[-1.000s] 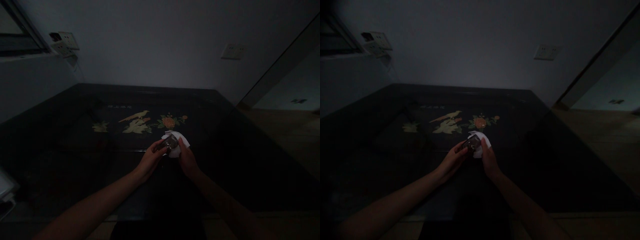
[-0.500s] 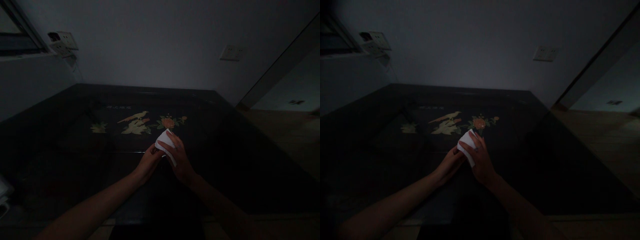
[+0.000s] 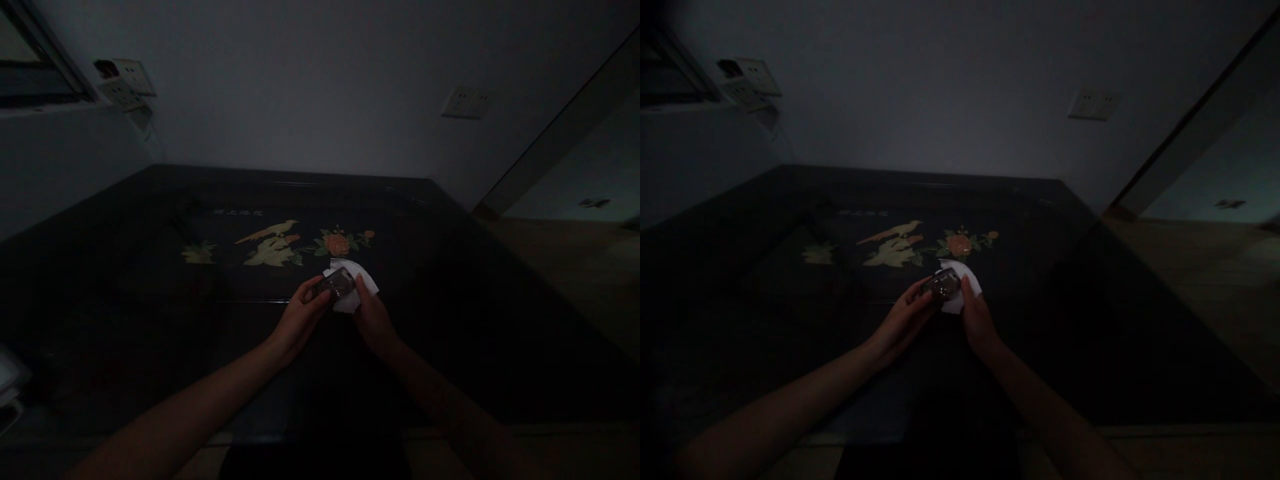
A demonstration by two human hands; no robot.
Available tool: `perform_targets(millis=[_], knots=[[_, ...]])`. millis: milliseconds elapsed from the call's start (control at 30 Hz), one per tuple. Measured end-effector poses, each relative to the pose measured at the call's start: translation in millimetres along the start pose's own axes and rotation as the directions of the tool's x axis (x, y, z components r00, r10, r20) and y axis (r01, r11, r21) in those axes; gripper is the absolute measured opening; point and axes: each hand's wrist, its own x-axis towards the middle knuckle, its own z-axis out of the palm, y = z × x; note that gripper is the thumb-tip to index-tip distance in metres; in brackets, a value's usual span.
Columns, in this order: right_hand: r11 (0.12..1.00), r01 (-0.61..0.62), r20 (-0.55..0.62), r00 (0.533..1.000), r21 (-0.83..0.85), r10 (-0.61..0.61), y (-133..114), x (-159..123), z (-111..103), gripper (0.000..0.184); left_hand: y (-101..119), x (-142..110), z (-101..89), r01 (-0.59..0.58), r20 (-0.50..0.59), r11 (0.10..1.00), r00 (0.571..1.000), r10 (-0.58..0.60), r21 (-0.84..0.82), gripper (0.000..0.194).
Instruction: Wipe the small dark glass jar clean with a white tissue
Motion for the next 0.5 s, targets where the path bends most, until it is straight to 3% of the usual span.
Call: perform_targets(millis=[100,333,500], knots=[[0.992,0.013,0.028,0.999,0.124,-0.017,2.3,1.7,3.2,0.05,-1.6,2.3,-1.8,-0.003,-0.01,1.0,1.0,0.003,-0.016,0.042],[0.97,-0.026,0.026,0.999,0.241,0.021,-3.0,-3.9,6.3,0.042,-2.7,5.6,-2.7,0.008,-0.046,1.0,0.999,-0.009,-0.02,0.036],[0.921,-0.057,0.016,0.998,0.386,0.055,-6.5,-7.0,10.1,0.032,-1.1,8.1,-3.0,-0.038,-0.036,0.994,0.998,0.041,0.103,0.036]])
